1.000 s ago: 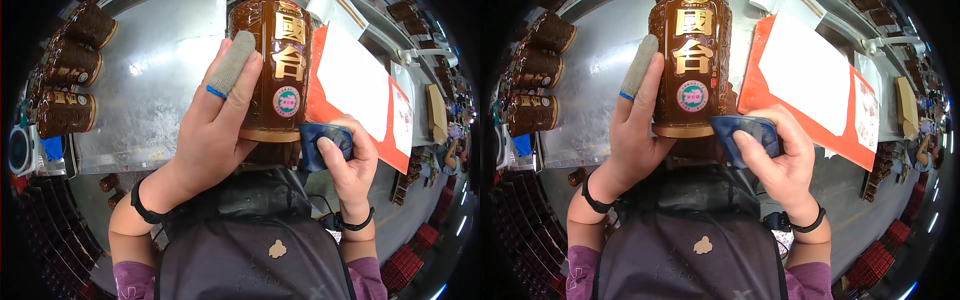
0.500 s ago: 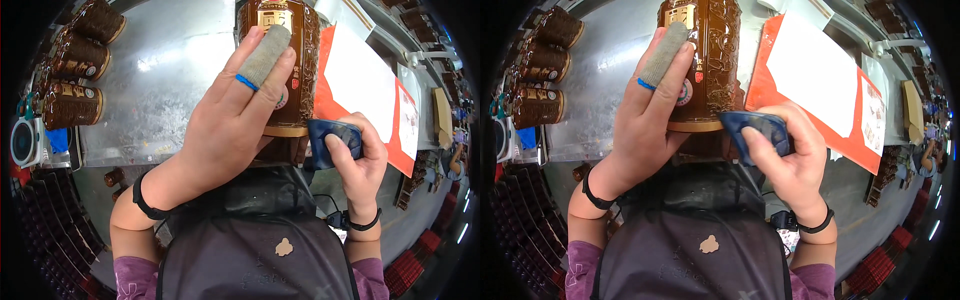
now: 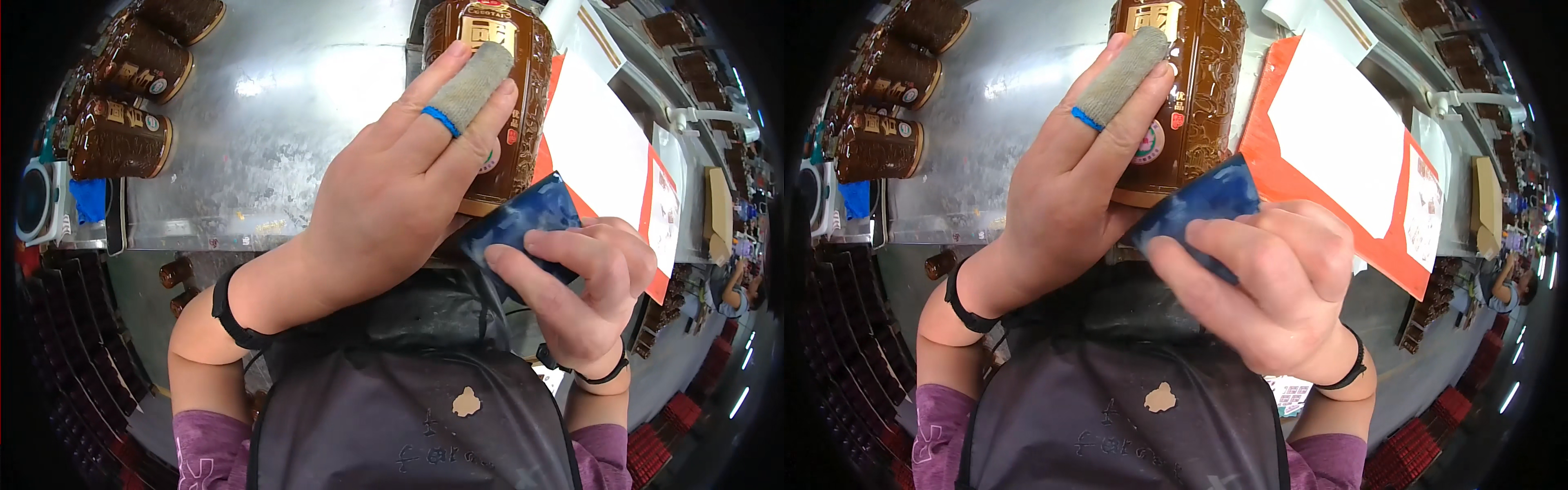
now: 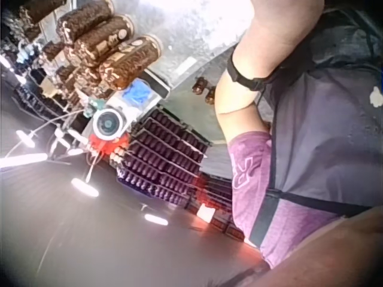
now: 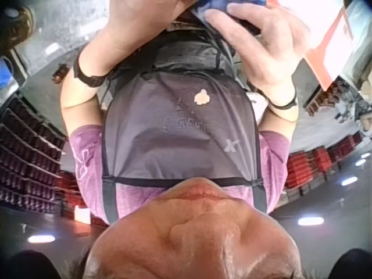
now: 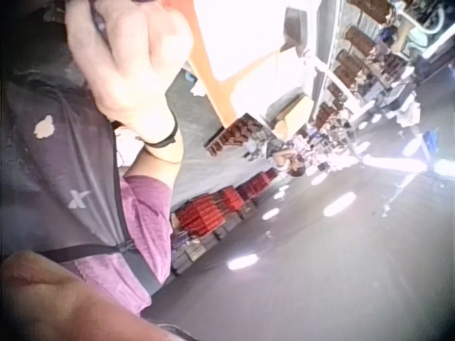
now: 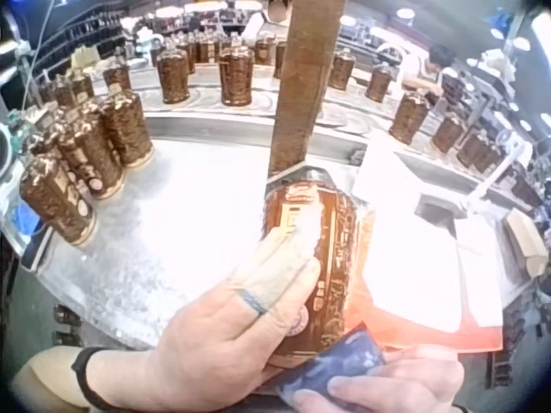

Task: Manually applying decorative labels and stickers to ceramic liquor bottles in a manufacturing facility.

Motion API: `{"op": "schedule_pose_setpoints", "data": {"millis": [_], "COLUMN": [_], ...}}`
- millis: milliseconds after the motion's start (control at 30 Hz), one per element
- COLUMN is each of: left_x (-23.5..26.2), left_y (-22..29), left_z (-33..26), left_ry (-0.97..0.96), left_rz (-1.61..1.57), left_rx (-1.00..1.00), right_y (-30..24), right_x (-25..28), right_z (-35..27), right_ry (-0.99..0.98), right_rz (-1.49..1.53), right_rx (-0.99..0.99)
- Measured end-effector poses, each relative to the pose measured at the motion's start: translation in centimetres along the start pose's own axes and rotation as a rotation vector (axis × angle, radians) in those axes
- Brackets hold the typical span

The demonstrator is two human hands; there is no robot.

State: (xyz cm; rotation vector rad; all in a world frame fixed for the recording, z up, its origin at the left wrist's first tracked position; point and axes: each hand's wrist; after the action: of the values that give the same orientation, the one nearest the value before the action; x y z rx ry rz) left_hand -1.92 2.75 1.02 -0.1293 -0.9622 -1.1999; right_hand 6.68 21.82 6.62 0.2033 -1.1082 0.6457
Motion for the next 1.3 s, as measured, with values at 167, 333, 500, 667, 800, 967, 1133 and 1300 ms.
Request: {"op": "schedule_pose_setpoints", "data": {"millis": [167,333,500,667,800,967,1133,1300], "left_x": [-0.1,-0.3,-0.1,-0.1,0.1,0.2,0.1,-0.5], "left_y": [0.1,-0.1,-0.4,-0.6,0.0,0.8,-0.2,-0.6], "left_z": [-0.1,-0.2,-1.0,-1.9,-2.7,-0.4,-0.9,-2.5], "left_ry": [-0.018,0.012,-0.016,-0.013,-0.081,-0.012,-0.091,-0.017], "left_rz": [-0.001,-0.031,-0.043,-0.091,-0.163,-0.011,0.025,-0.113], "left_rx": [0.020,0.018,0.072,0.097,0.264,0.021,0.022,0.126], "right_y": [1.1,-0.4,0.8,2.3,1.3,0.4,1.0,1.5], "right_x": [0.7,1.4,-0.2,-1.0,0.1,0.9,-0.3,0.1], "right_z": [-1.9,-1.0,-1.1,-3.5,-3.3,-0.3,-1.6,-3.0], "right_ry": [-0.164,-0.014,0.011,-0.129,0.024,-0.031,0.041,-0.077], "right_rz": [-0.112,-0.077,0.031,-0.006,0.053,0.018,0.056,0.040], "right_rx": [-0.057,-0.105,-0.115,-0.193,-0.233,-0.118,-0.113,-0.186]}}
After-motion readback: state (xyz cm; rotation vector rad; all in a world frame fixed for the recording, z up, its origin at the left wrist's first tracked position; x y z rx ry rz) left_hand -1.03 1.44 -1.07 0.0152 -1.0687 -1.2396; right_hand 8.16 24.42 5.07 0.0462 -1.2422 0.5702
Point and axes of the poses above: each hand's wrist, its own z-axis towards the middle knuckle, its own x-axis out of the back of the hand, y = z × x, and after that the axes turned 4 degrees about -x, right-handed
